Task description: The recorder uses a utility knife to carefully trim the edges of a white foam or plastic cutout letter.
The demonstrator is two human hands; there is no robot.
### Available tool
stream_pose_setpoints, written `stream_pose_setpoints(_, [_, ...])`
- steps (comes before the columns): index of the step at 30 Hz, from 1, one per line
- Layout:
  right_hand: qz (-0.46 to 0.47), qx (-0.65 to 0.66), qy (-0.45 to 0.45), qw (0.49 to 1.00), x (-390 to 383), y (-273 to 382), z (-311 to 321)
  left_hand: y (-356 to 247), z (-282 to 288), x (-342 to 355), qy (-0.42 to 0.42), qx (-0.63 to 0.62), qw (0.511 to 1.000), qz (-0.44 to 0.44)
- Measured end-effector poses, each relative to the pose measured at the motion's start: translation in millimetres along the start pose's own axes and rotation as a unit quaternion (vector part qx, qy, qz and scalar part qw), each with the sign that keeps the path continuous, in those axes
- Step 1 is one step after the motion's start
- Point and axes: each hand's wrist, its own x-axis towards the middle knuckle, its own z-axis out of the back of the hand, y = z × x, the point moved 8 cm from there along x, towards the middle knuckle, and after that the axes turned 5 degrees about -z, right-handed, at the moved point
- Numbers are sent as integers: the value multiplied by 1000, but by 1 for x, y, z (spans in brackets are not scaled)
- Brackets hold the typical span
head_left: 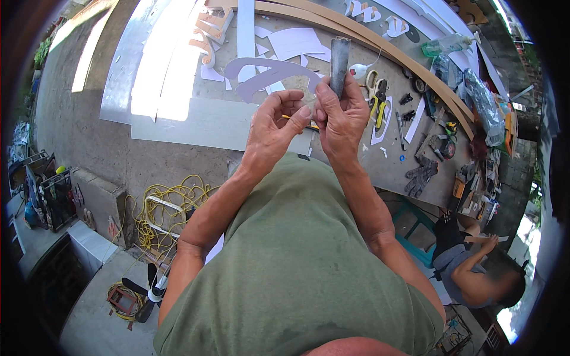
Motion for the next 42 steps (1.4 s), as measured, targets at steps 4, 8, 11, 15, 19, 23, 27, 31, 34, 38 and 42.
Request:
stream_pose_setpoints(4, [-35,-28,-8,999,-10,-10,-7,14,10,29,-5,-163,985,-61])
stream_pose_setpoints(8, [-41,-62,0,997,-13,-10,-12,12,13,32,-26,-193,977,-84])
stream_pose_setpoints(11, [-23,-121,18,992,-13,-13,-13,3,15,33,-33,-204,975,-79])
stream_pose_setpoints(15, [33,-250,50,967,-12,1,-17,-5,22,43,-36,-221,972,-71])
stream_pose_setpoints(19, [-21,-180,55,982,-9,9,-7,-13,20,50,-11,-183,979,-88])
stream_pose_setpoints(23, [67,-285,69,954,-13,14,-11,-16,11,52,-4,-200,976,-85])
stream_pose_setpoints(27, [103,-311,59,943,-14,19,-12,-13,7,50,1,-208,976,-67])
stream_pose_setpoints(31, [107,-302,61,945,-13,20,-14,-12,8,50,-16,-203,978,-54])
stream_pose_setpoints(34, [99,-309,59,944,-18,17,-10,-12,11,53,-13,-187,980,-70])
stream_pose_setpoints(38, [109,-333,67,934,-19,18,-13,-10,10,51,-22,-184,980,-77])
stream_pose_setpoints(42, [111,-337,80,931,-1,25,-24,-15,4,44,-12,-131,988,-78])
